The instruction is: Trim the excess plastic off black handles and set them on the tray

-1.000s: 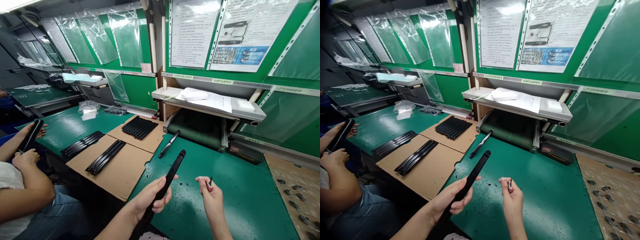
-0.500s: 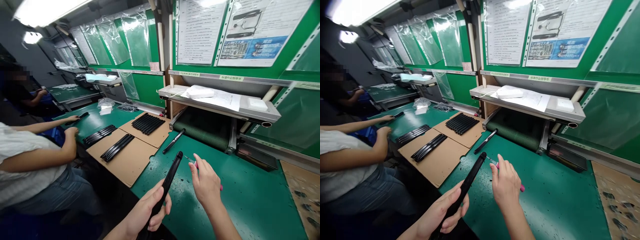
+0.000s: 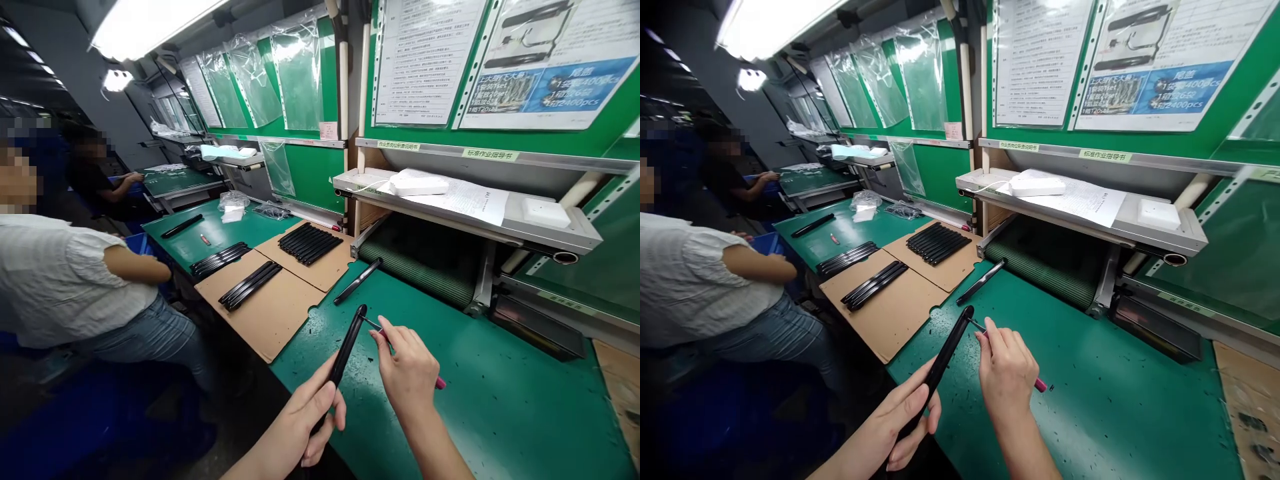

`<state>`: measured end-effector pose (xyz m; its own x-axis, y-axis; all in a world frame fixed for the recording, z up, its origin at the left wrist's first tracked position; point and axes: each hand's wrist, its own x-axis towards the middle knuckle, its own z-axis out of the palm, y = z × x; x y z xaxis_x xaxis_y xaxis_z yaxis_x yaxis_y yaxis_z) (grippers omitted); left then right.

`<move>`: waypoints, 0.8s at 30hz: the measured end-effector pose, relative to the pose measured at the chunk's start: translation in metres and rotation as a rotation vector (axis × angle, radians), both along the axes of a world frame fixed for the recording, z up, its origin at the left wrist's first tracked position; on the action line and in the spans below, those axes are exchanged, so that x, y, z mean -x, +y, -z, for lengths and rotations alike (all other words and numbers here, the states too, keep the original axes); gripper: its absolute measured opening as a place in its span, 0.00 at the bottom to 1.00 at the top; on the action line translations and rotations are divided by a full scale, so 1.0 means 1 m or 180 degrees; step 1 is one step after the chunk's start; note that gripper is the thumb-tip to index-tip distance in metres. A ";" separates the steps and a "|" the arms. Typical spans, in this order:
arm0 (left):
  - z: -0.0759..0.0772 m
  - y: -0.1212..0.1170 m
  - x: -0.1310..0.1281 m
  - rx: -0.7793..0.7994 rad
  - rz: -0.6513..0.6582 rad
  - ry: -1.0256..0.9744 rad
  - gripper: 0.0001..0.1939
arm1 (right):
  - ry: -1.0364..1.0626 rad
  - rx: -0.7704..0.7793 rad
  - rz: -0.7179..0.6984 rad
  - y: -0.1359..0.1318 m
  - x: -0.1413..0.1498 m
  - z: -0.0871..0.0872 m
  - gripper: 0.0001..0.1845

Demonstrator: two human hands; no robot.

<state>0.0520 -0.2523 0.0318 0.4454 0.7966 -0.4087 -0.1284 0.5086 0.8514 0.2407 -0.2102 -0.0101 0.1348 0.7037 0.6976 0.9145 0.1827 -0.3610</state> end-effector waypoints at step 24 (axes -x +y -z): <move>0.004 0.092 0.048 0.0257 0.0695 -0.0699 0.30 | 0.0620 0.0732 -0.0118 0.041 0.009 -0.031 0.20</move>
